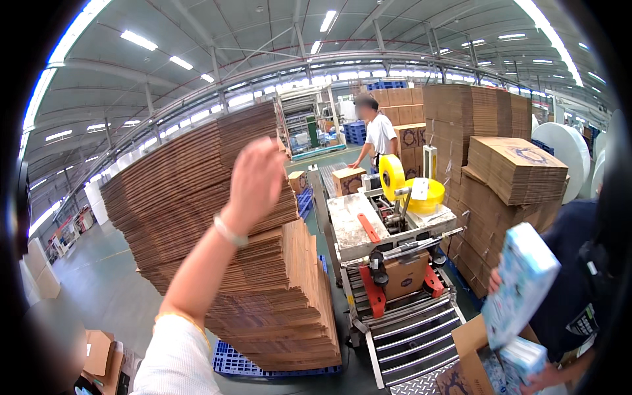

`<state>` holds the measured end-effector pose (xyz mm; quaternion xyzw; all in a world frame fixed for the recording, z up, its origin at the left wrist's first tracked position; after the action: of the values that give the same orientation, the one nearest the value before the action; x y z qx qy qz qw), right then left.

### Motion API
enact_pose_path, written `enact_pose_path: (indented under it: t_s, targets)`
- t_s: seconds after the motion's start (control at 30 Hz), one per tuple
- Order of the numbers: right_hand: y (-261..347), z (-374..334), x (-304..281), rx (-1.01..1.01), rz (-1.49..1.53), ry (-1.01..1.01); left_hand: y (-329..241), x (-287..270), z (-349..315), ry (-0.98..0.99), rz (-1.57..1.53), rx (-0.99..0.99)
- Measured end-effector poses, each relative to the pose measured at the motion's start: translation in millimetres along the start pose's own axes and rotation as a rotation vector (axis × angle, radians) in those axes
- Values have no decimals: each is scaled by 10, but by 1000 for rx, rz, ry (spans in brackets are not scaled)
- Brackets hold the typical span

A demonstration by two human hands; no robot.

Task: The person packs tissue packages into cardboard boxes by hand, folds the flaps, and feeds the boxes into an automated taping machine while working at a factory station.

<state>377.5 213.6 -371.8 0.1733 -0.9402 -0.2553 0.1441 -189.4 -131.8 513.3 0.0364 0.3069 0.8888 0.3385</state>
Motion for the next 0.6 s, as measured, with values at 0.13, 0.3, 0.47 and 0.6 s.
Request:
enact_pose_path:
  t_s: [0.13,0.3,0.47,0.6]
  targets:
    - [-199,-292,675,-21,-86,144,973,-59,429,169,85,-40]
    - [90,-921,1537,-186,-273,268,1442,166,700,742,-23,-295]
    - [210,-1239,1747,-245,-361,292,1403,-112,685,622,-43,-171]
    - [138,-1320,1687,-264,-392,298,1553,-410,579,592,-127,-191]
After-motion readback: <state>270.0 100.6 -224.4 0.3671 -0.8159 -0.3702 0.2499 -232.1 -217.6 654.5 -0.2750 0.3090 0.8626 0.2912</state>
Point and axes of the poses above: each hand's wrist, its own z-axis towards the middle knuckle, its own x-axis out of the palm, y = z × x, the point moved 2 cm from there along z, towards the middle knuckle, and after that the axes turned 1 degree about -z, right-handed, at the moved point
